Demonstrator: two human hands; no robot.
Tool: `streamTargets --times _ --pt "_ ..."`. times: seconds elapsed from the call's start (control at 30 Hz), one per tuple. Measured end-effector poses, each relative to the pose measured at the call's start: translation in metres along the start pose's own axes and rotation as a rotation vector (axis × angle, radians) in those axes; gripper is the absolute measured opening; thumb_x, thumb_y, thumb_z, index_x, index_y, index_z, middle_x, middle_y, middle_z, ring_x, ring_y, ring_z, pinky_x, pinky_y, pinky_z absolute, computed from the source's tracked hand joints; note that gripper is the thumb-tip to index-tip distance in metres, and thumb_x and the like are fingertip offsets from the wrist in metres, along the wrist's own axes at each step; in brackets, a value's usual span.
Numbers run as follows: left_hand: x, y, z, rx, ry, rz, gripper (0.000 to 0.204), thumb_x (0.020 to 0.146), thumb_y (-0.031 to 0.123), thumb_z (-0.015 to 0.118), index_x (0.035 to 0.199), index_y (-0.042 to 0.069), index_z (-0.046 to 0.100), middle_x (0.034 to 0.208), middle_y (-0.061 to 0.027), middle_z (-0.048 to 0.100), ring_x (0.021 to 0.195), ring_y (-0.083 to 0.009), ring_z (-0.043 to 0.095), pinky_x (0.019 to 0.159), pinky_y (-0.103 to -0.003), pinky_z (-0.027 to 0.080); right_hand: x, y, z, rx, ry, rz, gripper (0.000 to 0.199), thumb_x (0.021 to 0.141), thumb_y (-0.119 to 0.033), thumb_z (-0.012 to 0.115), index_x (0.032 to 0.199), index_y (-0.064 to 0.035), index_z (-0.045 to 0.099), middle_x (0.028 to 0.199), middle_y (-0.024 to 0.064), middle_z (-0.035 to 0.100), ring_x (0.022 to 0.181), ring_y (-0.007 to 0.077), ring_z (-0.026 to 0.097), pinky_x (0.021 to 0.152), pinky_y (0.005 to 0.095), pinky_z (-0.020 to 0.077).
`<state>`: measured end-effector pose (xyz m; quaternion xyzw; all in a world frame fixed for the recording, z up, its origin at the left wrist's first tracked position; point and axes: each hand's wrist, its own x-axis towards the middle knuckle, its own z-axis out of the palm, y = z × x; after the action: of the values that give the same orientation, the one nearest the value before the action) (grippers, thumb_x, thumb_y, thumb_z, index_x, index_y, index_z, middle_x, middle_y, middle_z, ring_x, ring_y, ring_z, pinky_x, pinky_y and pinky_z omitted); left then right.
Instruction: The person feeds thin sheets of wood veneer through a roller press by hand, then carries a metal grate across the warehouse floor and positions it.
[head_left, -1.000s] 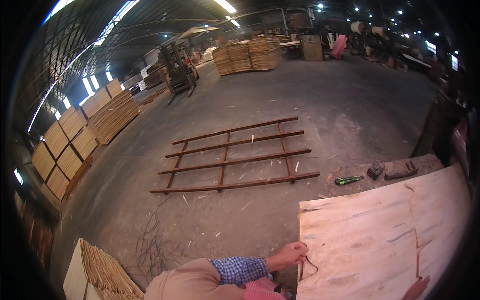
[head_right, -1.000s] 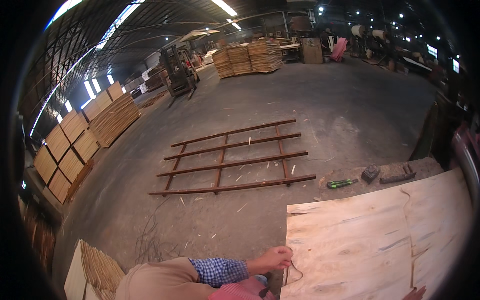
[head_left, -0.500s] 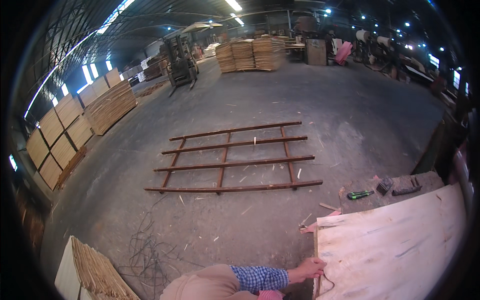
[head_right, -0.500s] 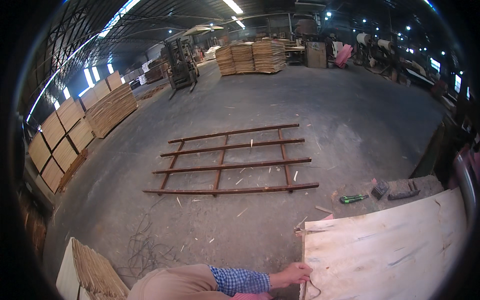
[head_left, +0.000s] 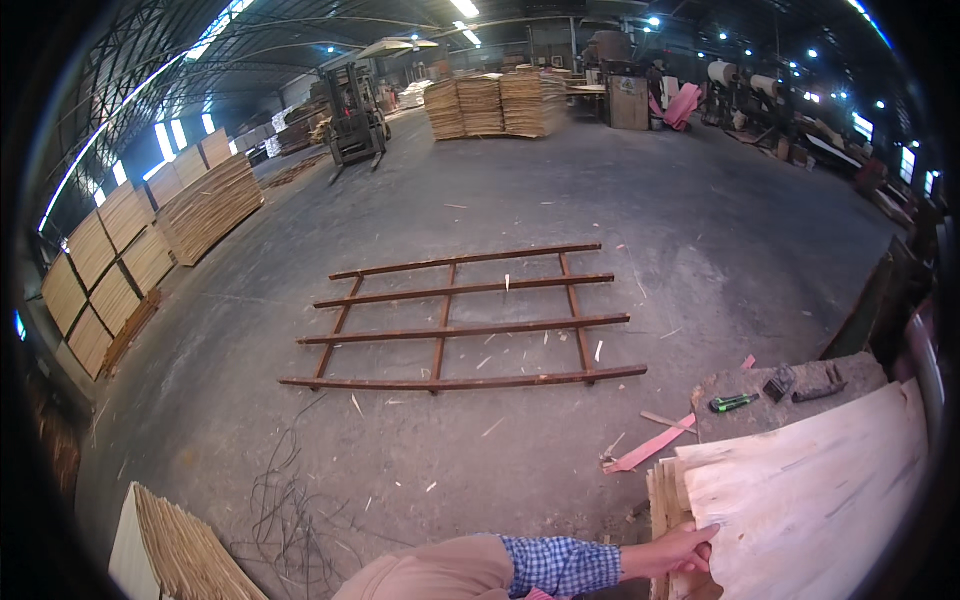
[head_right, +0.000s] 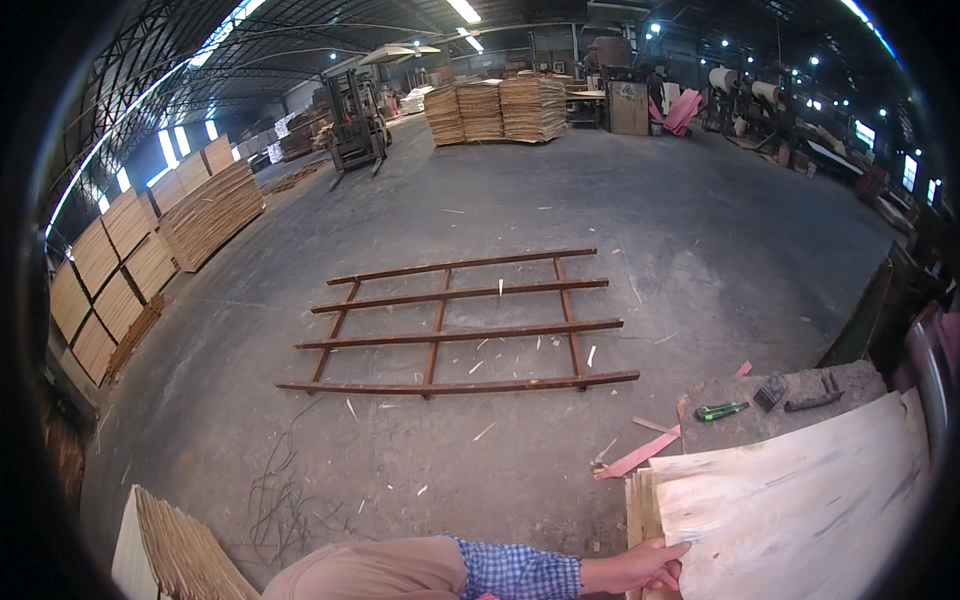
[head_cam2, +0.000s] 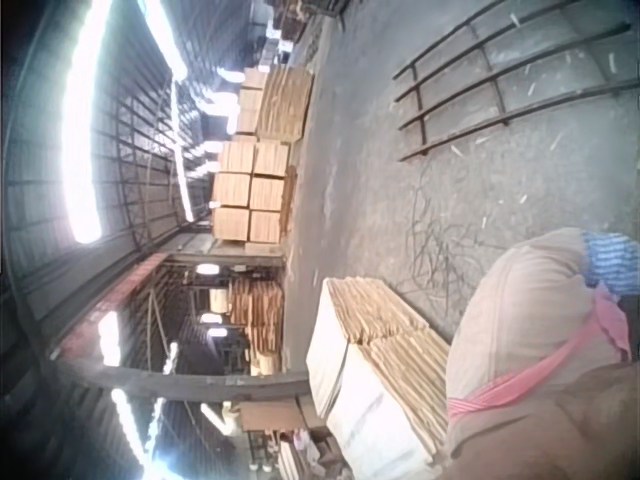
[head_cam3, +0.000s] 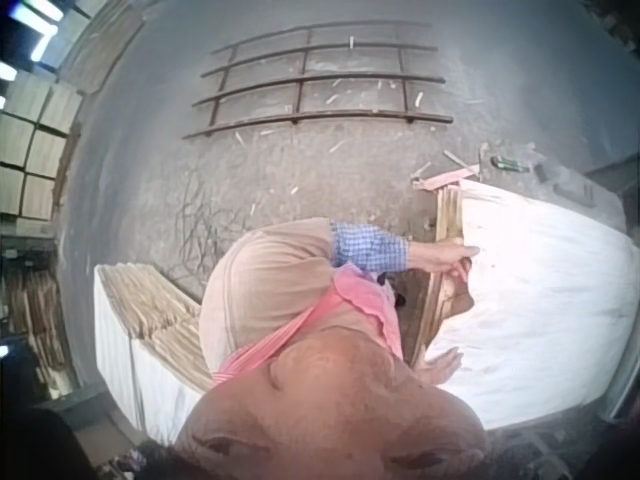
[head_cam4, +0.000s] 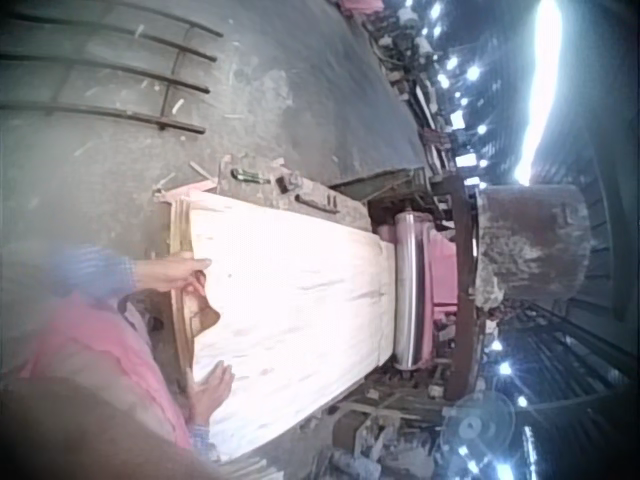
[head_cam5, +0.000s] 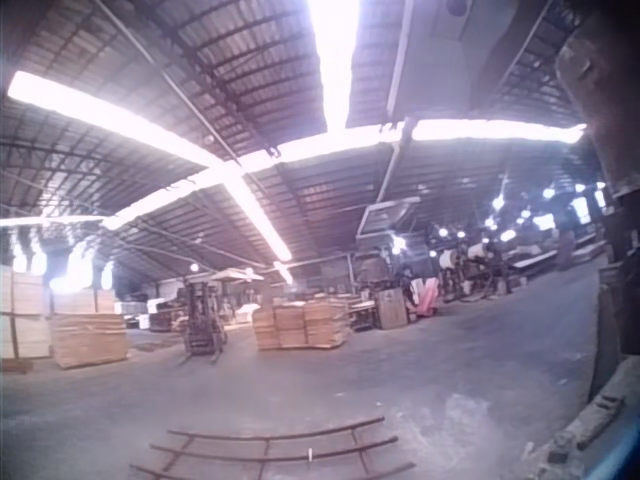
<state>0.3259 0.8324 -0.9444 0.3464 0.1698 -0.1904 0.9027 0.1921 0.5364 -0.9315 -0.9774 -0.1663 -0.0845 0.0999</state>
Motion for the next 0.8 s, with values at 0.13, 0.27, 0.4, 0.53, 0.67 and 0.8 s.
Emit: streamTargets --times 0.13,0.27,0.4,0.53,0.67,0.8 --pt "0.010 0.005 -0.017 0.125 0.006 -0.027 0.033 0.098 0.044 0.053 0.104 0.012 0.050 0.085 0.0007 0.058 0.071 -0.0097 0.063 0.057 -0.020 0.049 0.004 0.002 0.006 -0.018 -0.025 0.020 0.088 0.082 -0.066 0.061 0.140 -0.0017 0.047 0.141 0.0260 0.045 0.129 0.0435 0.042 0.108 0.0505 0.0361" --pt "0.031 -0.020 -0.054 0.114 0.087 -0.106 0.032 0.098 0.039 0.053 0.110 0.010 0.052 0.092 -0.0008 0.060 0.077 -0.0102 0.064 0.061 -0.021 0.051 -0.002 0.029 0.030 -0.088 -0.154 -0.040 0.085 0.084 -0.063 0.060 0.140 -0.0016 0.046 0.141 0.0259 0.044 0.129 0.0433 0.043 0.108 0.0513 0.0357" --pt "0.030 -0.037 -0.081 -0.046 0.082 -0.127 0.033 0.096 0.036 0.055 0.116 0.009 0.054 0.099 -0.0017 0.063 0.081 -0.0118 0.065 0.062 -0.024 0.052 -0.004 0.035 0.043 -0.162 -0.181 -0.107 0.081 0.087 -0.058 0.060 0.140 0.0012 0.045 0.142 0.0264 0.043 0.130 0.0427 0.042 0.109 0.0520 0.0350" --pt "0.005 -0.044 -0.102 -0.171 -0.006 -0.017 0.032 0.095 0.033 0.058 0.120 0.013 0.054 0.108 -0.0034 0.063 0.089 -0.0142 0.065 0.066 -0.026 0.051 0.002 0.043 0.038 -0.138 -0.261 -0.121 0.079 0.088 -0.054 0.061 0.139 0.0043 0.044 0.141 0.0277 0.043 0.132 0.0419 0.040 0.110 0.0509 0.0350" --pt "-0.016 -0.059 -0.137 -0.205 0.098 -0.025 0.040 0.097 0.034 0.057 0.129 0.012 0.049 0.119 -0.0098 0.062 0.098 -0.0194 0.064 0.076 -0.029 0.054 0.043 -0.013 0.037 0.622 -0.295 0.178 0.075 0.085 -0.039 0.072 0.137 0.0069 0.045 0.143 0.0301 0.039 0.136 0.0412 0.034 0.112 0.0473 0.0319" --pt "-0.066 -0.076 -0.167 -0.202 0.286 -0.064 0.040 0.097 0.034 0.058 0.128 0.010 0.053 0.120 -0.0116 0.063 0.104 -0.0217 0.064 0.083 -0.030 0.053 0.113 -0.155 0.037 0.794 -0.400 -0.193 0.056 0.075 -0.008 0.068 0.128 0.0044 0.051 0.126 0.0206 0.056 0.120 0.0345 0.052 0.105 0.0412 0.0372"
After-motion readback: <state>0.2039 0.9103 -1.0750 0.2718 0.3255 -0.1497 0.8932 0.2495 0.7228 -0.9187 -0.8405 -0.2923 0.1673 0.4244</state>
